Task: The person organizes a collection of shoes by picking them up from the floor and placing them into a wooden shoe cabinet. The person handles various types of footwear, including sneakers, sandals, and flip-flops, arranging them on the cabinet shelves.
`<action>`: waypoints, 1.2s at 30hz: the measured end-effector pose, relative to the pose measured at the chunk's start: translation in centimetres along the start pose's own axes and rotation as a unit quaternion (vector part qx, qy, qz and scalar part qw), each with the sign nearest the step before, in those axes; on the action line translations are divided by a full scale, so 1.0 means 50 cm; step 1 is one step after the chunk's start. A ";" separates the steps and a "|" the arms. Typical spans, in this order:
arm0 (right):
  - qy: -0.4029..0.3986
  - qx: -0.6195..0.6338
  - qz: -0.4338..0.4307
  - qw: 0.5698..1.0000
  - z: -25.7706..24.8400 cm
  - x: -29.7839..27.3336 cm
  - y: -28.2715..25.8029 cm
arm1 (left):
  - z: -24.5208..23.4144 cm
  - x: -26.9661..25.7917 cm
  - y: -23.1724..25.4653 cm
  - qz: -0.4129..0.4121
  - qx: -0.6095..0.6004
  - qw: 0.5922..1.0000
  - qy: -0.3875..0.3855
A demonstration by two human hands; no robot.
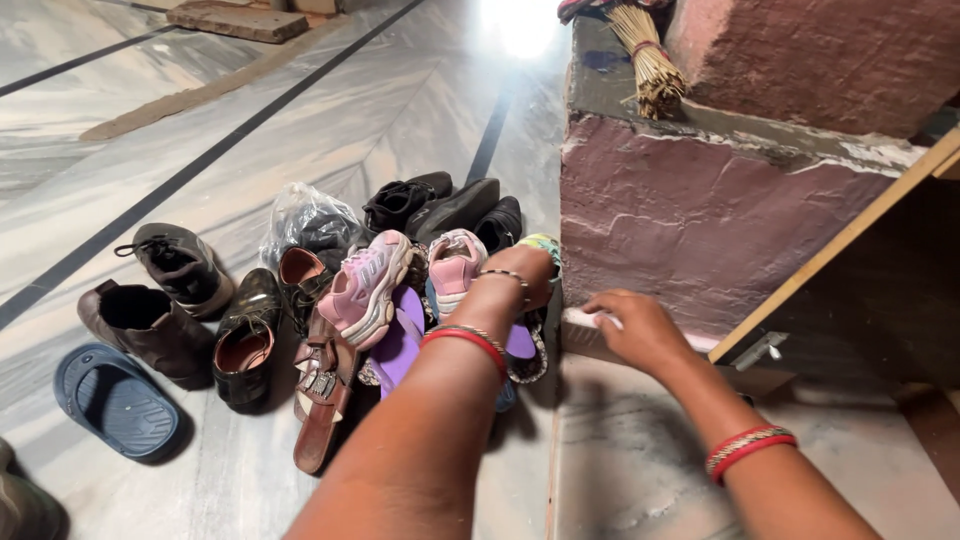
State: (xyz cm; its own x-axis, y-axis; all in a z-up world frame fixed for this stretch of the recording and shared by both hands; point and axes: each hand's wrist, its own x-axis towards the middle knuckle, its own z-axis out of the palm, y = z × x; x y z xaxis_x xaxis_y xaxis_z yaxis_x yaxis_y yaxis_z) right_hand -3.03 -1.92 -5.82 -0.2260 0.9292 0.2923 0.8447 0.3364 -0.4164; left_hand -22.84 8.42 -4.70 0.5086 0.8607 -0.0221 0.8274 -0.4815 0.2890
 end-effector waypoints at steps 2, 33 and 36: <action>-0.007 -0.006 0.040 0.999 -0.021 -0.018 0.019 | 0.012 0.019 0.038 0.022 0.005 1.000 -0.021; 0.110 -0.016 0.185 0.976 -0.265 -0.278 0.181 | 0.122 0.028 0.462 0.220 -0.227 0.945 0.080; 0.182 0.000 0.161 0.970 -0.298 -0.270 0.193 | 0.099 0.059 0.537 0.150 -0.375 0.908 0.110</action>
State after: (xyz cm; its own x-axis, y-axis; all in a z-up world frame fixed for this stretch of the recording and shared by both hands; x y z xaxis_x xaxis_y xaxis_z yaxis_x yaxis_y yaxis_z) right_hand 15.43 -13.49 -0.95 0.2355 0.8705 0.4322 0.8434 0.0378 -0.5359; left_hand 2.06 -2.78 -1.74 0.5563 0.7617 0.3323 0.2237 -0.5224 0.8228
